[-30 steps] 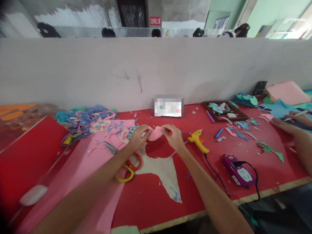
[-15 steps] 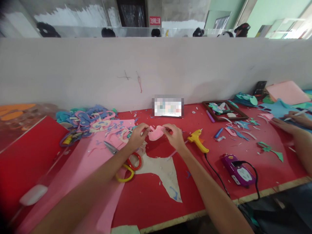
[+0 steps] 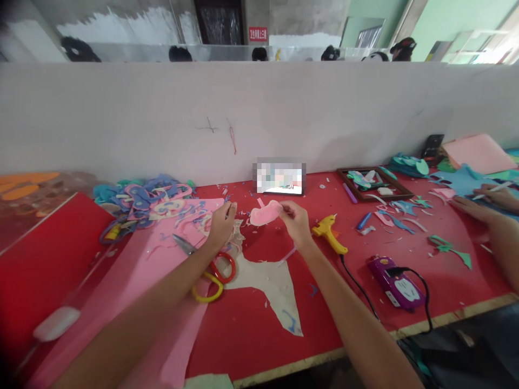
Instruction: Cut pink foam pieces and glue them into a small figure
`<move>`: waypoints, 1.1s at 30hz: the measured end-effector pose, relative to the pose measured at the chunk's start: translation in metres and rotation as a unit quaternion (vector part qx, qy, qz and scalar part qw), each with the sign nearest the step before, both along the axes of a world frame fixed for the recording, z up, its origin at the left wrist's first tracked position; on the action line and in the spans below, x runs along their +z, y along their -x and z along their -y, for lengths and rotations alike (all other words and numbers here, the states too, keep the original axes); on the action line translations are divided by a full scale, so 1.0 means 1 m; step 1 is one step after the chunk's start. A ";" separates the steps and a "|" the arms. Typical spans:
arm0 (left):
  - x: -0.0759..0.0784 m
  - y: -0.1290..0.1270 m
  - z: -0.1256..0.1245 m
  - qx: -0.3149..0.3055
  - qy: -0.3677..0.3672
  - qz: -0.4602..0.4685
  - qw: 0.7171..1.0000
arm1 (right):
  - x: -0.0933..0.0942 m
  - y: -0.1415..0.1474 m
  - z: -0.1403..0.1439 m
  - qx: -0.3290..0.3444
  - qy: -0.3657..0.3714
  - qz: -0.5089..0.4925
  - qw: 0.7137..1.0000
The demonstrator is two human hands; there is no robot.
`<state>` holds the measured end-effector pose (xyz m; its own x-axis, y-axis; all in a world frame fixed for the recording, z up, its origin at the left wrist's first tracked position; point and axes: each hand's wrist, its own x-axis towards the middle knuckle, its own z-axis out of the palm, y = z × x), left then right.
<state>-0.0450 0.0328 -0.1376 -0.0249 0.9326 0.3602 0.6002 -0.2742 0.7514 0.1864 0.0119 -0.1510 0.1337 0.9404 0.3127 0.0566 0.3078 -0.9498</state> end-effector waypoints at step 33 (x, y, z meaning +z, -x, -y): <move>-0.001 -0.005 0.012 -0.231 0.025 0.009 0.973 | 0.011 0.010 0.011 0.111 0.090 -0.028 0.989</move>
